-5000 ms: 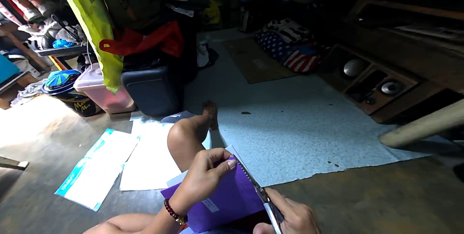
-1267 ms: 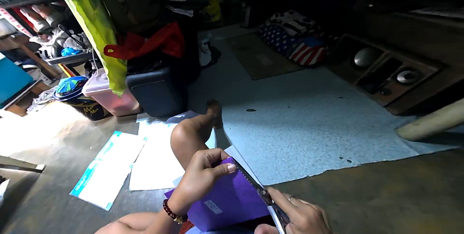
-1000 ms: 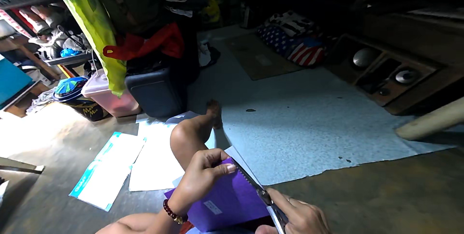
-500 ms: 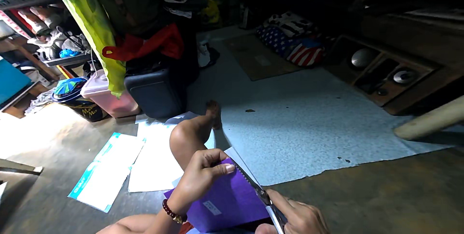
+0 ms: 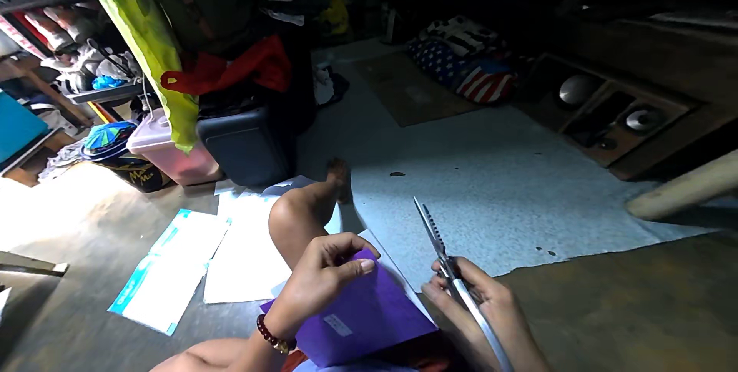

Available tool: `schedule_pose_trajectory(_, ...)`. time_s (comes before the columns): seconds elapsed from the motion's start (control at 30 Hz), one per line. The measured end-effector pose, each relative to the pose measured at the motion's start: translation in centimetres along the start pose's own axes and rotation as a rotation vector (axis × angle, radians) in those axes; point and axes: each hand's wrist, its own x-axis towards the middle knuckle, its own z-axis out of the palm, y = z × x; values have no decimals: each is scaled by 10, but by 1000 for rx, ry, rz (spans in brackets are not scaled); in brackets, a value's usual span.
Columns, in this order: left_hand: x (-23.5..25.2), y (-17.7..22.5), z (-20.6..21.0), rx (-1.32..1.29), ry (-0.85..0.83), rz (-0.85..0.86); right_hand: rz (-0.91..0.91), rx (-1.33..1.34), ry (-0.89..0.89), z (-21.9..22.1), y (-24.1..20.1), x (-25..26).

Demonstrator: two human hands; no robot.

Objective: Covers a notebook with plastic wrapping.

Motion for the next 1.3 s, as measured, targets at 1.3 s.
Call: schedule_pose_trajectory(1.3, -10, -32, -3, 746, 209, 221, 174, 120, 56, -17, 18, 47)
